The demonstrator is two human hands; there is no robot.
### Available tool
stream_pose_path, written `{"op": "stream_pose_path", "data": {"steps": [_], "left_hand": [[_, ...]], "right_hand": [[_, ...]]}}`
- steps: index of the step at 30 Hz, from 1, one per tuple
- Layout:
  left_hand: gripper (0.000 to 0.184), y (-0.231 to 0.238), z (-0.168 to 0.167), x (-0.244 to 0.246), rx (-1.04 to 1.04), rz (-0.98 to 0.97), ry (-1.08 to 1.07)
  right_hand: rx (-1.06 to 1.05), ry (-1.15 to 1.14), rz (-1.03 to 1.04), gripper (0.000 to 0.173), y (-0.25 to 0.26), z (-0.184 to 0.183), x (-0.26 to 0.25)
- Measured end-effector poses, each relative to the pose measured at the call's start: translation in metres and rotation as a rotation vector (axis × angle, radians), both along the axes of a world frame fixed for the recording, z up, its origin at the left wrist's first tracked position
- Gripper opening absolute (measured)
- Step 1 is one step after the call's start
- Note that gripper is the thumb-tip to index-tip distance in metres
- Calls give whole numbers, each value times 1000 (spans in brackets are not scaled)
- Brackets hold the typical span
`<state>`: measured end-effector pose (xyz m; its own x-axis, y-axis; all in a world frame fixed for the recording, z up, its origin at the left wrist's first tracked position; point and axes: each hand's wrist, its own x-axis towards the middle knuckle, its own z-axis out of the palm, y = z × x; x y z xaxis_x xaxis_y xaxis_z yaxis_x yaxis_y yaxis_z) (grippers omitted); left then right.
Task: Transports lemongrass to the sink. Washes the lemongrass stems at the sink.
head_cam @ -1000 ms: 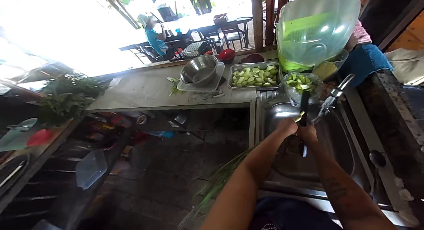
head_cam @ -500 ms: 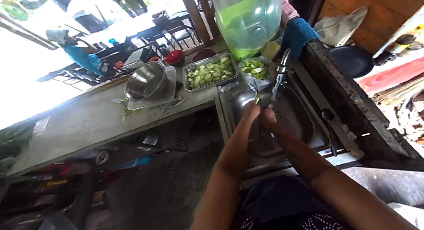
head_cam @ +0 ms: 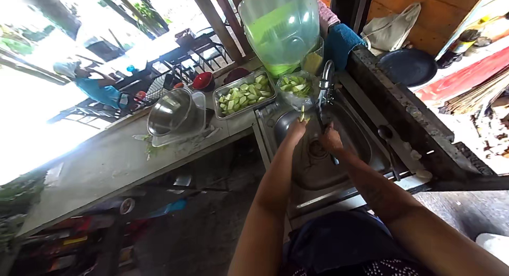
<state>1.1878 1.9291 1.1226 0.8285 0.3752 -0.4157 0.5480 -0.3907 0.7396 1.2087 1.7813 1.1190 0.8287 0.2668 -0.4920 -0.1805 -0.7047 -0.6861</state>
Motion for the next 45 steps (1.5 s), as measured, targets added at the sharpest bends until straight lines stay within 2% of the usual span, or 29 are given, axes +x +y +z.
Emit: {"op": "stream_pose_path", "data": {"steps": [5,12,15,19,21,28,31,34,37,41,45], "left_hand": [[31,-1,2,4,-84,79,41],[19,-3,8,7,-242,156,86],[21,-2,5,7,-168,140,89],[32,-16,14,-6,-157,-9,86],[37,-15,13,-8,-175,-20,42],[29,3,28,-14,-273,-6,-9],[35,0,28,-10,-263,12,16],[38,-1,18,-6,-158,13,72],[38,-1,10,-4,33,-104,79],[42,-7,14,-8,253,-257,54],[36,-13,23,-11,343,-322,26]], "right_hand": [[-114,8,88,55,15,17,-18],[-179,-1,79,55,27,18,-19],[-175,-22,69,60,38,12,-13],[-69,9,-42,70,31,-12,22],[-36,-41,-63,65,22,-23,35],[-6,-49,-28,53,-8,-8,13],[-30,-49,12,51,-7,1,4],[-34,-83,94,48,-4,11,-6],[-87,-119,195,48,1,21,-11],[-216,-152,314,49,6,28,-15],[-274,-165,330,49,4,27,-18]]}}
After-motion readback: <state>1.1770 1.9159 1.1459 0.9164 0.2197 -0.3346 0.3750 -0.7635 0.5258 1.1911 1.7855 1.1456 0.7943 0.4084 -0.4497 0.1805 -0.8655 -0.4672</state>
